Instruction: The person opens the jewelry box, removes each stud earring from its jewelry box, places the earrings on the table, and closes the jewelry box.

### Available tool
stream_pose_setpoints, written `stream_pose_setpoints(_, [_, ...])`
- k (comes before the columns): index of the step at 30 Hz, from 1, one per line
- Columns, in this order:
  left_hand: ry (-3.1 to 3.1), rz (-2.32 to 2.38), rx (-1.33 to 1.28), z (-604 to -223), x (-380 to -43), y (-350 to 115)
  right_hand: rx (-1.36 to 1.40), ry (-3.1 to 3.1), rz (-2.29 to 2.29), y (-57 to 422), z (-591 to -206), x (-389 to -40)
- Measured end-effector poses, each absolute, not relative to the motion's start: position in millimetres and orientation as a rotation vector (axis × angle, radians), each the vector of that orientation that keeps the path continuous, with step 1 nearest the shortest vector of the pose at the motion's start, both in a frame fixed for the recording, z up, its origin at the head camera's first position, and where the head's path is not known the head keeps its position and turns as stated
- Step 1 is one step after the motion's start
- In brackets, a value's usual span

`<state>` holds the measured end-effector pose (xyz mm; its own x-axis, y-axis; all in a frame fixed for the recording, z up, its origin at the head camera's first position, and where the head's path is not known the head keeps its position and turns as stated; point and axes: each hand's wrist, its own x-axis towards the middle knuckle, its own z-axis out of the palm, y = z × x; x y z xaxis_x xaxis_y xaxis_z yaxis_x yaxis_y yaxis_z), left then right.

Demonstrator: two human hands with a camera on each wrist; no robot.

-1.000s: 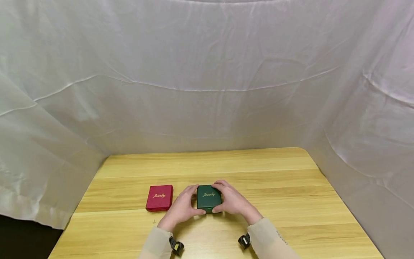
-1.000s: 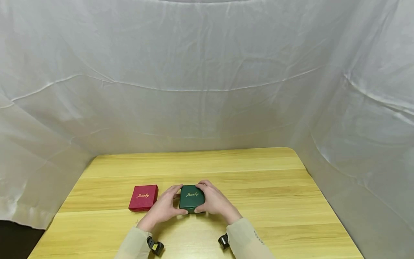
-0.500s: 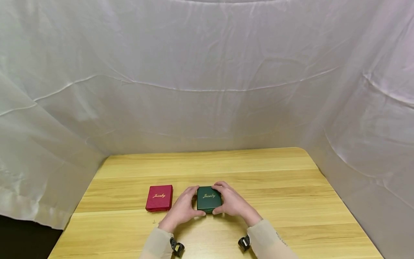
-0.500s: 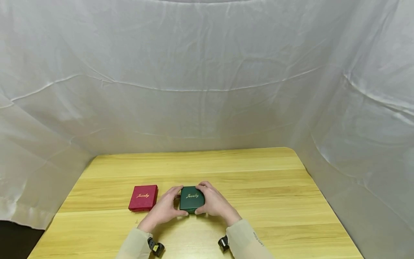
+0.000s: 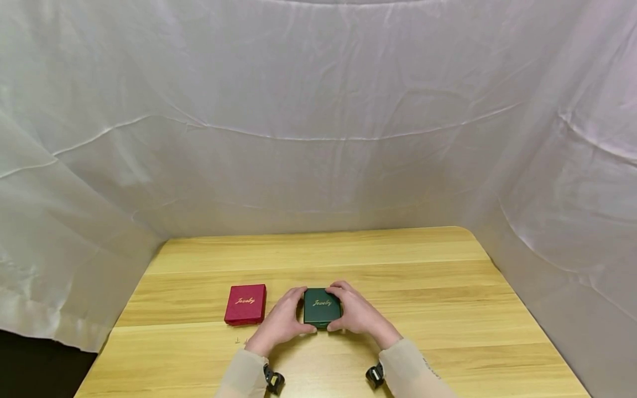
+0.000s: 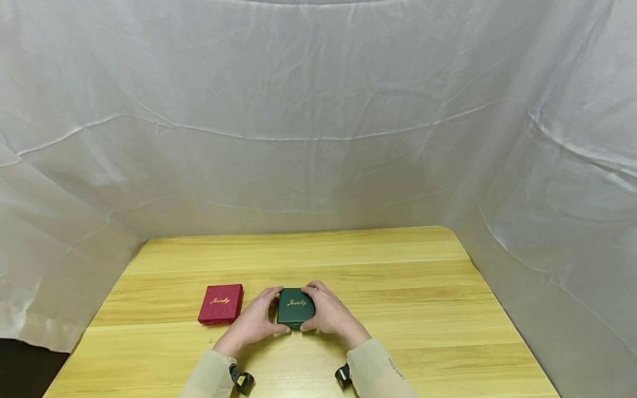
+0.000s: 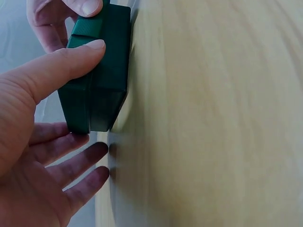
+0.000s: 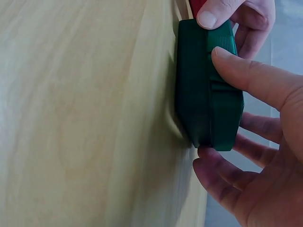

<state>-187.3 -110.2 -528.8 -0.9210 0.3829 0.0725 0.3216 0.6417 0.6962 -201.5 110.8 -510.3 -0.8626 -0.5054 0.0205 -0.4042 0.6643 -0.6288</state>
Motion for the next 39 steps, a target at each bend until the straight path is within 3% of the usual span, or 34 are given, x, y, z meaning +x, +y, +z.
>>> stream_pose_setpoints(39, [2.71, 1.126, 0.538, -521.9, -180.4, -113.0, -0.648, 2.69, -1.036, 115.1, -513.6, -194.2])
